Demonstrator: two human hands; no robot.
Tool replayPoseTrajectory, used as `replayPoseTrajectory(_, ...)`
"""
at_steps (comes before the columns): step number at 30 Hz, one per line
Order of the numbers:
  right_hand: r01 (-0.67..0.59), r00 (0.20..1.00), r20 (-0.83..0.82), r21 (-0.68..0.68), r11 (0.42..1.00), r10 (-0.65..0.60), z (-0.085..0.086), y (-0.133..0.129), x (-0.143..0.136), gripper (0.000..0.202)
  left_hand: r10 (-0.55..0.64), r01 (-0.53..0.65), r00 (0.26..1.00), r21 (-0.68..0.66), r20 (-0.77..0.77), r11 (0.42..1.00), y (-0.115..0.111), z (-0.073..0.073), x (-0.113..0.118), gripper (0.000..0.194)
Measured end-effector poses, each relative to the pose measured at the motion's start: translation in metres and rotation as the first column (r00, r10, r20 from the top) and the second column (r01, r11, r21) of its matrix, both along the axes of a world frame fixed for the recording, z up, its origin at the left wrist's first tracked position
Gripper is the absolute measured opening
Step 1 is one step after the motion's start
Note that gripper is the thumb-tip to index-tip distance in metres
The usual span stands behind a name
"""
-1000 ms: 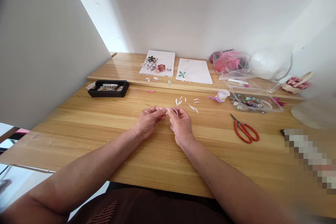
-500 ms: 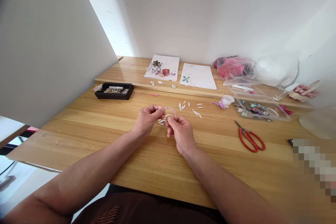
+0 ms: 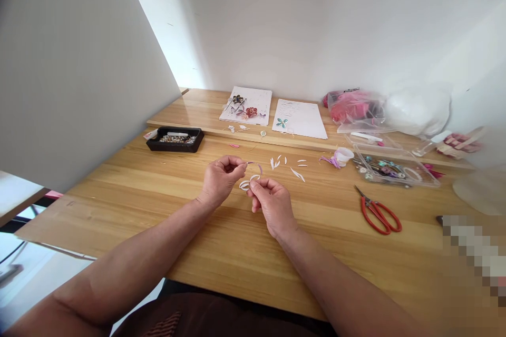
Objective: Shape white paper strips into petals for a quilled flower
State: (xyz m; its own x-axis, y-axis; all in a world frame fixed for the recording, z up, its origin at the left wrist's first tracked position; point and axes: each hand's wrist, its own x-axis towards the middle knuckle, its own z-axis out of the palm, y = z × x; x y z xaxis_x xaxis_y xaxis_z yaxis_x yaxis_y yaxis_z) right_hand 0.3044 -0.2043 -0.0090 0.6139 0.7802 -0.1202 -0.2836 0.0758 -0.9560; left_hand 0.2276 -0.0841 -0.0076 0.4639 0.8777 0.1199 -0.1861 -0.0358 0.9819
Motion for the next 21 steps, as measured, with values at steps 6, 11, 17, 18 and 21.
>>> replayPoseTrajectory(6,0.123,0.754,0.639,0.085,0.989,-0.149,0.008,-0.007,0.016,0.01,-0.138,0.129,0.987,-0.11,-0.082,0.986,-0.001,0.008,-0.003,0.015)
replayPoseTrajectory(11,0.172,0.641,0.74,0.121,0.978,-0.204,0.008,-0.008,0.034,0.009,-0.307,0.288,0.944,-0.15,-0.118,0.946,0.001,0.009,-0.007,0.017)
replayPoseTrajectory(17,0.151,0.675,0.71,0.134,0.979,-0.201,0.008,-0.005,0.042,0.008,-0.413,0.389,0.897,-0.16,-0.158,0.907,0.001,0.007,-0.01,0.019)
replayPoseTrajectory(18,0.15,0.672,0.713,0.137,0.979,-0.203,0.009,-0.004,0.043,0.008,-0.422,0.398,0.893,-0.165,-0.156,0.902,0.001,0.007,-0.01,0.02)
replayPoseTrajectory(21,0.154,0.666,0.717,0.138,0.978,-0.206,0.01,-0.004,0.043,0.007,-0.449,0.424,0.883,-0.175,-0.14,0.889,0.001,0.008,-0.009,0.021)
